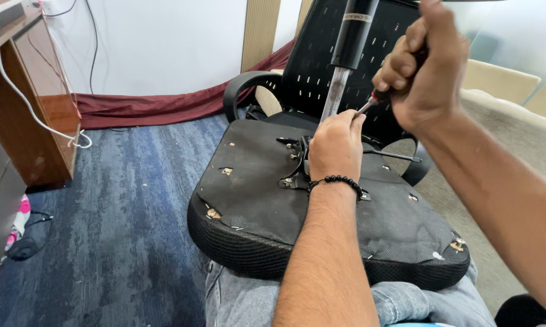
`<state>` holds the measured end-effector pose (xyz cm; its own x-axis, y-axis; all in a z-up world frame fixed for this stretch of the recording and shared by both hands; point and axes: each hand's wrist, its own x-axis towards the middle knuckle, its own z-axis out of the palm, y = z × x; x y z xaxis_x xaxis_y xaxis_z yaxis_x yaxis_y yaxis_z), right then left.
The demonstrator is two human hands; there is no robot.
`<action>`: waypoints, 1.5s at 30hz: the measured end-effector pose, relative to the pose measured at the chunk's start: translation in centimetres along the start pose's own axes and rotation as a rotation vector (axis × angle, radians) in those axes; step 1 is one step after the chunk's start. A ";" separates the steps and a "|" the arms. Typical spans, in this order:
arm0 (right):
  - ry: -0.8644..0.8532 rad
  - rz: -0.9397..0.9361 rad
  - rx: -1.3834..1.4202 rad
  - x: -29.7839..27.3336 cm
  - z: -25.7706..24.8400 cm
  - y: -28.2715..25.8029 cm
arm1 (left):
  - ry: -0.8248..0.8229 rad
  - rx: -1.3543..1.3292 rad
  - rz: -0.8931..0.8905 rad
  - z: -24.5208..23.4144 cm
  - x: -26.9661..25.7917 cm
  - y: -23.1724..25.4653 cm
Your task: The person uses a screwdriver to loosen and remove screws from the metal base of an office chair while the chair rests on their lap. They work on multiple screws around the central mounting plate, removing them one by one.
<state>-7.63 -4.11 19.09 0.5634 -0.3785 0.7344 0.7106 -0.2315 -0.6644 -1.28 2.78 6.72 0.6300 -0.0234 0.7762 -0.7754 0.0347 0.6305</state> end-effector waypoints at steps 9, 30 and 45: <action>-0.118 0.119 -0.005 2.3 -1.9 0.2 | 0.007 0.046 0.066 -0.1 0.4 0.3; -0.231 0.024 -0.078 2.1 -3.8 0.5 | -0.144 -0.127 0.174 2.0 3.0 0.7; -0.308 0.355 0.266 1.7 -5.4 0.2 | -0.262 -0.031 0.135 1.3 4.7 -0.4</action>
<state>-8.83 -9.58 19.47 0.8576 -0.1020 0.5040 0.5134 0.1133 -0.8507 1.96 1.34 10.08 0.4862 -0.2735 0.8299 -0.8472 0.0852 0.5244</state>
